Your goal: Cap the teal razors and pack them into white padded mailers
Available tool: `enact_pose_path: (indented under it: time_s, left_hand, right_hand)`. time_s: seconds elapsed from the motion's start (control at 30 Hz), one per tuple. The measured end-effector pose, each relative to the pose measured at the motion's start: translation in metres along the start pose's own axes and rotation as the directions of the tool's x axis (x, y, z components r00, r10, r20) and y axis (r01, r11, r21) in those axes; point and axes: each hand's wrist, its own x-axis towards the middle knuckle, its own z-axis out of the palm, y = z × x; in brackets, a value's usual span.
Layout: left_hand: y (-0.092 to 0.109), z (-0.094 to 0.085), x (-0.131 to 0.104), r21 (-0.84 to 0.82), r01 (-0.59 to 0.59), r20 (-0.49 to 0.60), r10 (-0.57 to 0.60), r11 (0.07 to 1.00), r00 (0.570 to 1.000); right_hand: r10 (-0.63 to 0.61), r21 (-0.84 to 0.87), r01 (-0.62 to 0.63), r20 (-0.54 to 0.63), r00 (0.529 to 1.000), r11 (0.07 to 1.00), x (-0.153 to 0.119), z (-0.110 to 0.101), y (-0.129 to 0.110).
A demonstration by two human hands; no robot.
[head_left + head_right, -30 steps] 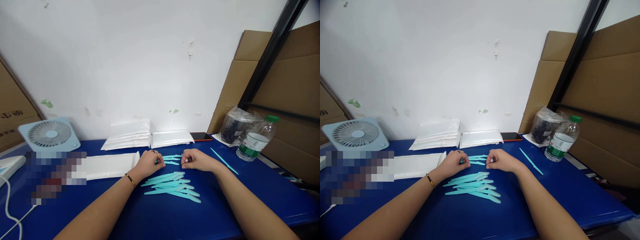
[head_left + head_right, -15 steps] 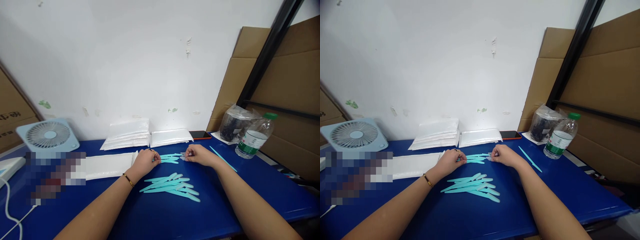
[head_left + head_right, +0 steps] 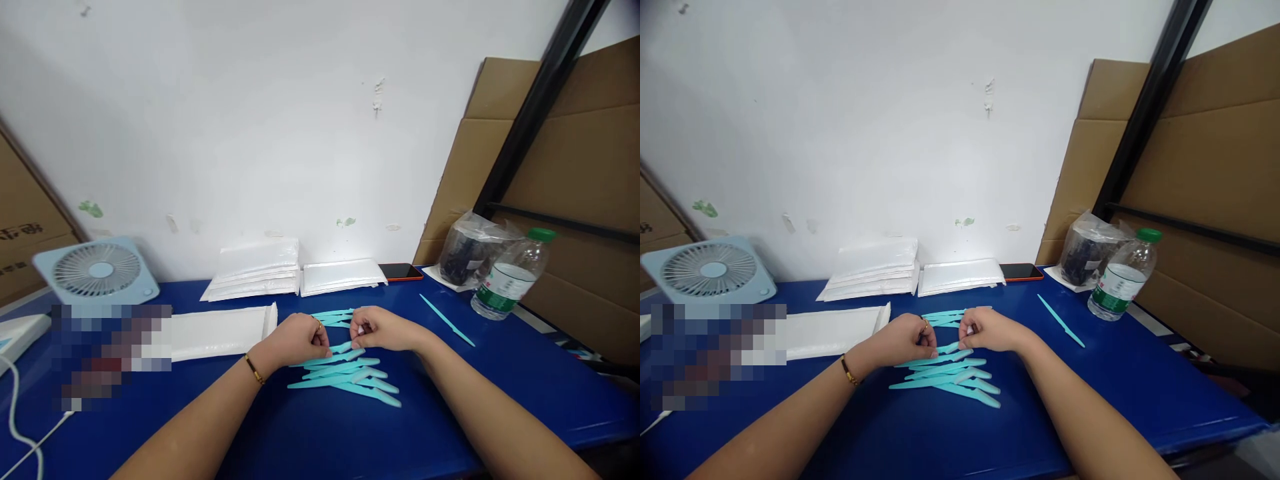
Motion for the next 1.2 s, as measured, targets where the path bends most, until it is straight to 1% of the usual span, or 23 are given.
enact_pose_path:
  time_s: [0.03,0.1,0.13,0.2,0.23,0.27,0.3,0.37,0.43,0.47,0.57,0.7,0.77,0.83,0.87,0.9,0.97,1.03,1.1,1.13,1.17,1.2]
  left_hand:
    - [-0.001,0.000,0.003,0.017,0.005,-0.028,-0.005,1.000,1.000]
    - [-0.003,0.001,0.008,0.071,0.029,-0.128,-0.020,0.997,0.992]
    - [-0.004,0.002,0.010,0.099,0.048,-0.194,-0.028,0.994,0.981]
    - [-0.006,0.002,0.012,0.136,0.085,-0.323,-0.037,0.987,0.946]
    - [-0.006,0.002,0.012,0.143,0.093,-0.361,-0.035,0.985,0.932]
    - [-0.005,0.001,0.011,0.146,0.083,-0.363,-0.025,0.986,0.931]
    - [-0.004,0.001,0.009,0.147,0.060,-0.329,-0.009,0.987,0.944]
    - [-0.002,0.000,0.004,0.136,0.004,-0.195,0.023,0.991,0.980]
    - [0.001,0.000,0.000,0.111,-0.025,-0.080,0.034,0.994,0.996]
    - [0.002,0.000,-0.002,0.100,-0.020,-0.051,0.025,0.995,0.998]
    - [0.004,-0.001,-0.004,0.071,0.014,-0.025,-0.013,0.997,1.000]
    - [0.006,-0.001,-0.005,0.062,0.016,0.008,-0.017,0.998,1.000]
    - [0.006,0.000,-0.004,0.096,0.018,-0.007,-0.017,0.995,1.000]
    - [0.004,0.000,-0.001,0.144,0.029,-0.056,-0.021,0.989,0.998]
    - [0.003,0.001,0.000,0.166,0.036,-0.085,-0.022,0.985,0.996]
    - [0.001,0.001,0.002,0.184,0.048,-0.113,-0.028,0.982,0.993]
    - [-0.004,0.001,0.005,0.196,0.079,-0.156,-0.049,0.977,0.987]
    - [-0.009,0.001,0.007,0.185,0.110,-0.215,-0.069,0.977,0.974]
    - [-0.014,0.002,0.009,0.179,0.110,-0.289,-0.055,0.978,0.956]
    - [-0.016,0.003,0.010,0.187,0.096,-0.316,-0.032,0.978,0.948]
    - [-0.018,0.005,0.011,0.200,0.078,-0.329,-0.008,0.977,0.944]
    - [-0.019,0.006,0.013,0.217,0.059,-0.324,0.015,0.974,0.946]
  right_hand:
    - [0.007,0.002,-0.007,-0.036,0.999,1.000,-0.001,-0.004,0.005]
    - [0.044,-0.019,-0.047,-0.125,0.991,0.999,-0.004,-0.013,0.016]
    - [0.077,-0.040,-0.085,-0.172,0.982,0.996,-0.006,-0.017,0.022]
    - [0.144,-0.083,-0.170,-0.255,0.956,0.982,-0.009,-0.024,0.029]
    - [0.164,-0.091,-0.196,-0.274,0.947,0.976,-0.011,-0.025,0.031]
    - [0.169,-0.091,-0.201,-0.276,0.946,0.975,-0.012,-0.026,0.030]
    - [0.156,-0.085,-0.183,-0.259,0.953,0.979,-0.012,-0.026,0.028]
    - [0.094,-0.070,-0.108,-0.179,0.979,0.992,-0.012,-0.021,0.019]
    - [0.031,-0.083,-0.037,-0.076,0.997,0.996,-0.010,-0.014,0.009]
    - [0.013,-0.099,-0.016,-0.031,0.999,0.995,-0.009,-0.010,0.005]
    - [0.010,-0.137,-0.004,0.047,0.999,0.991,-0.005,-0.002,0.002]
    - [0.030,-0.153,-0.019,0.071,0.997,0.988,-0.005,-0.001,0.003]
    - [0.033,-0.153,-0.020,0.083,0.996,0.988,-0.006,-0.003,0.002]
    - [0.032,-0.157,-0.017,0.093,0.995,0.987,-0.009,-0.006,0.002]
    - [0.032,-0.157,-0.020,0.078,0.996,0.987,-0.010,-0.009,0.004]
    - [0.037,-0.152,-0.030,0.042,0.998,0.988,-0.011,-0.012,0.006]
    - [0.075,-0.132,-0.084,-0.074,0.994,0.988,-0.013,-0.019,0.012]
    - [0.134,-0.124,-0.161,-0.202,0.970,0.979,-0.016,-0.027,0.018]
    - [0.160,-0.131,-0.200,-0.262,0.952,0.971,-0.018,-0.031,0.019]
    - [0.151,-0.130,-0.189,-0.258,0.954,0.973,-0.019,-0.032,0.017]
    - [0.129,-0.125,-0.160,-0.228,0.965,0.979,-0.020,-0.031,0.014]
    - [0.098,-0.117,-0.119,-0.170,0.981,0.986,-0.020,-0.030,0.010]
